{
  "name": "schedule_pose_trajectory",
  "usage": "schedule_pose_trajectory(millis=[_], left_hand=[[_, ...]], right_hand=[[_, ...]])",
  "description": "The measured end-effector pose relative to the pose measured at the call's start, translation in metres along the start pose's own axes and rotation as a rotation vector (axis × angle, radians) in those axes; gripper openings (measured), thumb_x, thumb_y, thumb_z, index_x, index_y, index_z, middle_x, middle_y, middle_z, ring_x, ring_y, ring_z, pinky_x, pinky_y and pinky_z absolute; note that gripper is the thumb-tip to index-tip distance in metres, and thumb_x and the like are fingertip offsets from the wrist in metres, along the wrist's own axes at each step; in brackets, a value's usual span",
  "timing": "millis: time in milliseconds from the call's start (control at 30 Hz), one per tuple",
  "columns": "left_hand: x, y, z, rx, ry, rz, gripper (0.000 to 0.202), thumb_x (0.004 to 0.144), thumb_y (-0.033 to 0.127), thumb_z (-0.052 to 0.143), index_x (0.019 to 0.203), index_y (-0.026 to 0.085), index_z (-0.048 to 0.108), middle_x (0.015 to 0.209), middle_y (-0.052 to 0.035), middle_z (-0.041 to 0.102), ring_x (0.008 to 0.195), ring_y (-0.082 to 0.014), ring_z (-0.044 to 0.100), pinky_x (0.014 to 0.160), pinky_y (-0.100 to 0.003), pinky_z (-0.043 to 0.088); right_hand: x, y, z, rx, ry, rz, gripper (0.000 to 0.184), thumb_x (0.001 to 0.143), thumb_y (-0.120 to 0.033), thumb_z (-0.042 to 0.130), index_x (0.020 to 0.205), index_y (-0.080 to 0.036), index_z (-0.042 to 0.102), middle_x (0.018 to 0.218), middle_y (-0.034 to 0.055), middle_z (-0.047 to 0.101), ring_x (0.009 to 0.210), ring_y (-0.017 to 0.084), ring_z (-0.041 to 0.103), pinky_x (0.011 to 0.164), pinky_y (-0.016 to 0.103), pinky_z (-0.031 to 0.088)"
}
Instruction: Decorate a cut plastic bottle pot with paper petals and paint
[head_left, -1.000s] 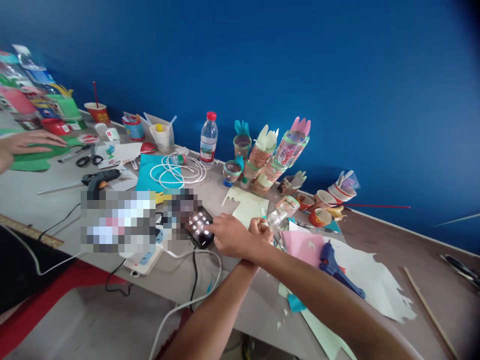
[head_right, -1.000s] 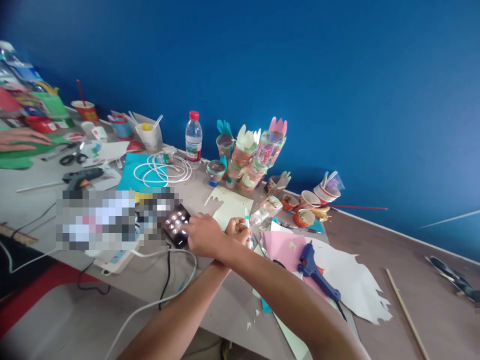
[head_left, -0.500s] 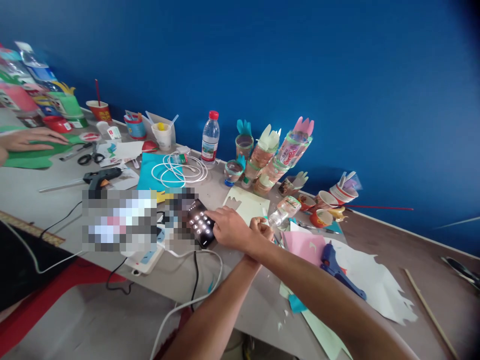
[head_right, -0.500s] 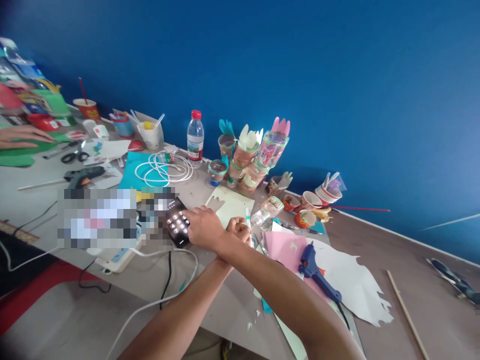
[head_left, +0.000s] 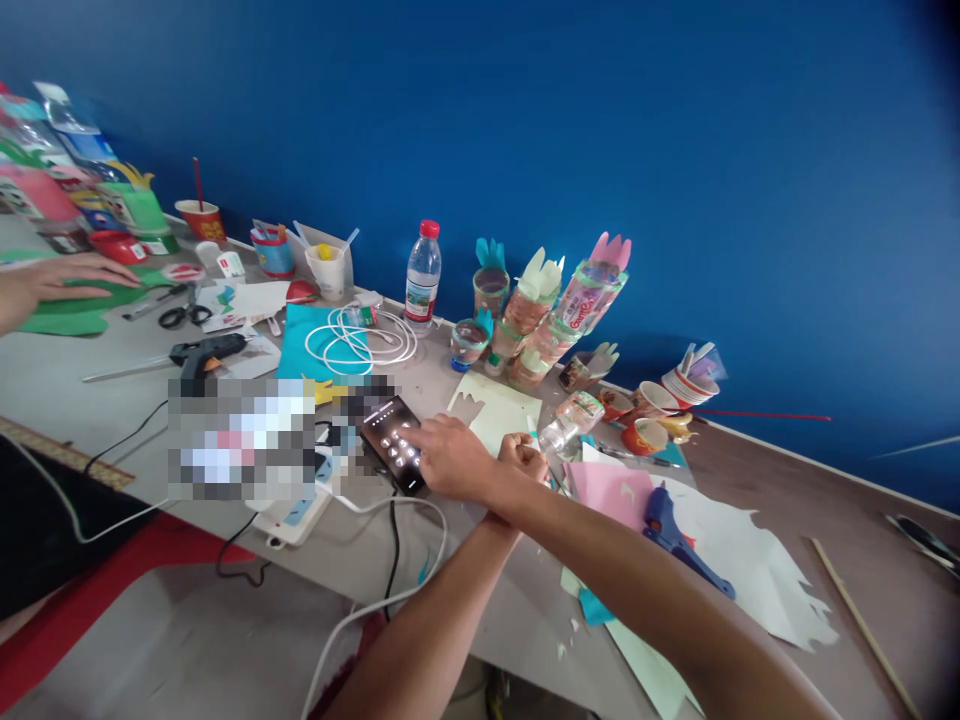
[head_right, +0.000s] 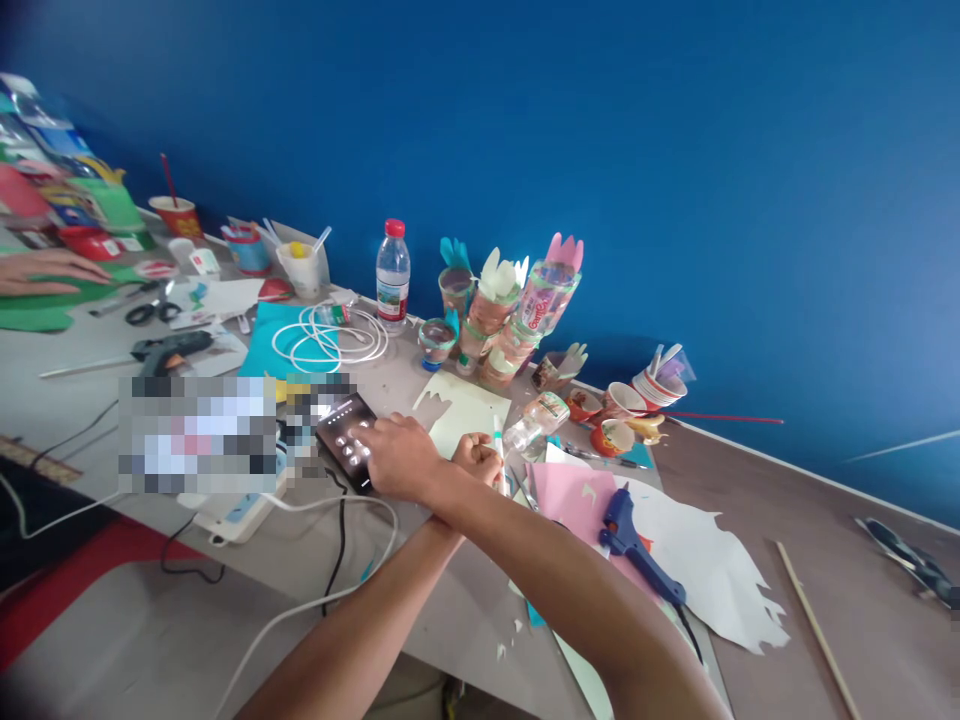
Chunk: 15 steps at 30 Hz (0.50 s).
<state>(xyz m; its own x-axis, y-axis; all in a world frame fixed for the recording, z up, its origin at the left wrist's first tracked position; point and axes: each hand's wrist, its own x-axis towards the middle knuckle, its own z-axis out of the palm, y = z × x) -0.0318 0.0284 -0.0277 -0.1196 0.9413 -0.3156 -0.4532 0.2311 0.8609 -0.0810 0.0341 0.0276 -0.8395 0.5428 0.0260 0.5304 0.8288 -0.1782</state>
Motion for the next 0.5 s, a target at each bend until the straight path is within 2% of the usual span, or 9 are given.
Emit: schedule_pose_trajectory(millis=[200,367,500], left_hand=[[0.0005,-0.0016,0.0003,-0.024,0.006,-0.008,0.033,0.062,0.006,0.059,0.085,0.022,0.04,0.048,0.0104,0.048,0.038,-0.0075,0.045,0.044,-0.021,0.034],[0.0013,-0.0066,0.0017,-0.041,0.011,-0.002,0.032,0.062,0.011,0.06,0.086,0.022,0.04,0.05,0.0116,0.048,0.038,-0.0061,0.044,0.041,-0.019,0.032],[0.0027,-0.0086,0.0015,-0.058,0.026,0.009,0.032,0.062,0.013,0.06,0.086,0.021,0.041,0.051,0.011,0.048,0.04,-0.0058,0.045,0.042,-0.018,0.033]], right_hand=[[-0.0013,-0.0001,0.0013,-0.005,0.006,-0.013,0.048,0.08,-0.012,0.047,0.127,-0.02,0.056,0.095,0.0084,0.066,0.091,0.023,0.053,0.083,0.034,0.041],[-0.0013,-0.003,0.0065,-0.035,-0.03,-0.097,0.05,0.083,-0.015,0.048,0.132,-0.021,0.052,0.102,0.0095,0.064,0.093,0.023,0.053,0.082,0.035,0.041],[0.0037,-0.0052,0.0089,-0.052,-0.057,-0.104,0.05,0.081,-0.015,0.049,0.131,-0.021,0.052,0.105,0.0103,0.064,0.094,0.024,0.053,0.081,0.036,0.041]])
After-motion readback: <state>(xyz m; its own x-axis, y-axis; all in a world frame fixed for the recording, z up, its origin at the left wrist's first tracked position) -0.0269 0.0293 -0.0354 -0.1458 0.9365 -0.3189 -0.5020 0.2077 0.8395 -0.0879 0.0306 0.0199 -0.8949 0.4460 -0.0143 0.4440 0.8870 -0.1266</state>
